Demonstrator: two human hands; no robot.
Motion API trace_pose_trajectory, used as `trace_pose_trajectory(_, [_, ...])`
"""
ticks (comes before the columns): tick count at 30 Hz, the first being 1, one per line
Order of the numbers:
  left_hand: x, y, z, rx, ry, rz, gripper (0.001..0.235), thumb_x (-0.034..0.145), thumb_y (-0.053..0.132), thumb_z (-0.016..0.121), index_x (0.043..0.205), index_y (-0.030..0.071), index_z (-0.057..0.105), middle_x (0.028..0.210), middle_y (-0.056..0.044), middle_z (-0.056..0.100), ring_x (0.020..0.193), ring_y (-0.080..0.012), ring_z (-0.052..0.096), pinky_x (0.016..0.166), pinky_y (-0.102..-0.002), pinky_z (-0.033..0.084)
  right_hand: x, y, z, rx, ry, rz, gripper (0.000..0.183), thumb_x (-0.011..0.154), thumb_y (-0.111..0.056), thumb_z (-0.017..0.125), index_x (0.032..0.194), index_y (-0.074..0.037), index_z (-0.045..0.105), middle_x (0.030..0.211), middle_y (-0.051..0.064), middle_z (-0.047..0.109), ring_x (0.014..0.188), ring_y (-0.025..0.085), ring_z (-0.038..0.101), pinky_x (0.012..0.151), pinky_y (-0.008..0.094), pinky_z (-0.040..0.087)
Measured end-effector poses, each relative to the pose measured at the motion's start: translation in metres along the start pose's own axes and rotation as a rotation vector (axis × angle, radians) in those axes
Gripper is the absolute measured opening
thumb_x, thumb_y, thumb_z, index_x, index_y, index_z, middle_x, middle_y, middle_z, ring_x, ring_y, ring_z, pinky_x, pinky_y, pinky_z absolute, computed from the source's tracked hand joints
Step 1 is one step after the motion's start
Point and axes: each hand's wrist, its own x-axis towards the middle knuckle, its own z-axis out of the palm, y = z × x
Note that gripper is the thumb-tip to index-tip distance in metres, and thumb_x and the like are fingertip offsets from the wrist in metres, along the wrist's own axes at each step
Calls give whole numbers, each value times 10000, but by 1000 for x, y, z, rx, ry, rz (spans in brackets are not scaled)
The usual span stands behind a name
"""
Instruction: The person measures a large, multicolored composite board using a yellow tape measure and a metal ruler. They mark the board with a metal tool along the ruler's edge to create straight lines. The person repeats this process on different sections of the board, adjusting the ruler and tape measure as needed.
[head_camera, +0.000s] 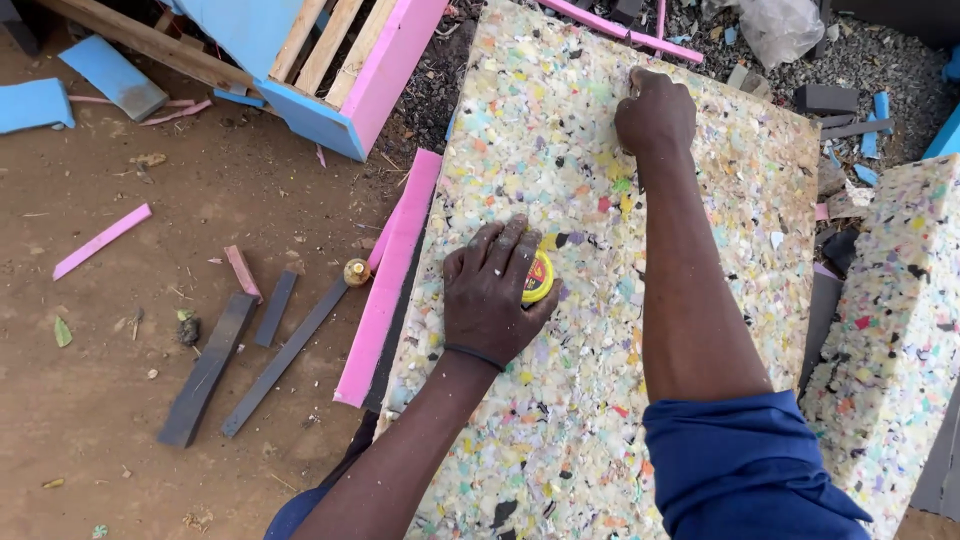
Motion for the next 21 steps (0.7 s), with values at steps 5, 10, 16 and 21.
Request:
trace_pose_trajectory(5, [-2, -2, 5, 8, -7, -31, 661, 1024, 529, 932, 1561, 165, 807, 1660, -84, 794, 1556, -338, 705, 1140, -559, 547, -154, -24, -36, 76, 76, -156, 715, 1101, 34, 612, 1813, -17, 649, 1172, 219, 889, 636, 299, 672, 633, 493, 516])
trace_pose_trajectory(10, [-6, 0, 9, 6, -24, -59, 666, 1037, 534, 918, 1586, 179, 790, 1667, -87, 770, 1593, -332, 667, 1183, -554, 536, -261, -20, -41, 133, 129, -205, 648, 1148, -51, 630, 1784, 62, 682, 829, 388, 810, 832, 645, 812, 813, 767, 621])
trace_pose_trajectory(16, [-3, 0, 0, -21, 14, 10, 651, 1063, 494, 927, 1588, 132, 795, 1695, -99, 789, 1571, -350, 725, 1153, -570, 544, -95, 15, 5, 40, 134, -153, 655, 1111, 13, 674, 1765, -10, 696, 1201, 262, 954, 743, 335, 918, 698, 583, 805])
trace_pose_trajectory(21, [-4, -1, 0, -24, 9, 5, 669, 1048, 501, 956, 1582, 129, 801, 1690, -93, 790, 1572, -347, 716, 1156, -575, 545, -85, 0, -4, 80, 82, -185, 723, 1055, 86, 578, 1764, -11, 677, 1500, 265, 874, 530, 146, 698, 449, 372, 653])
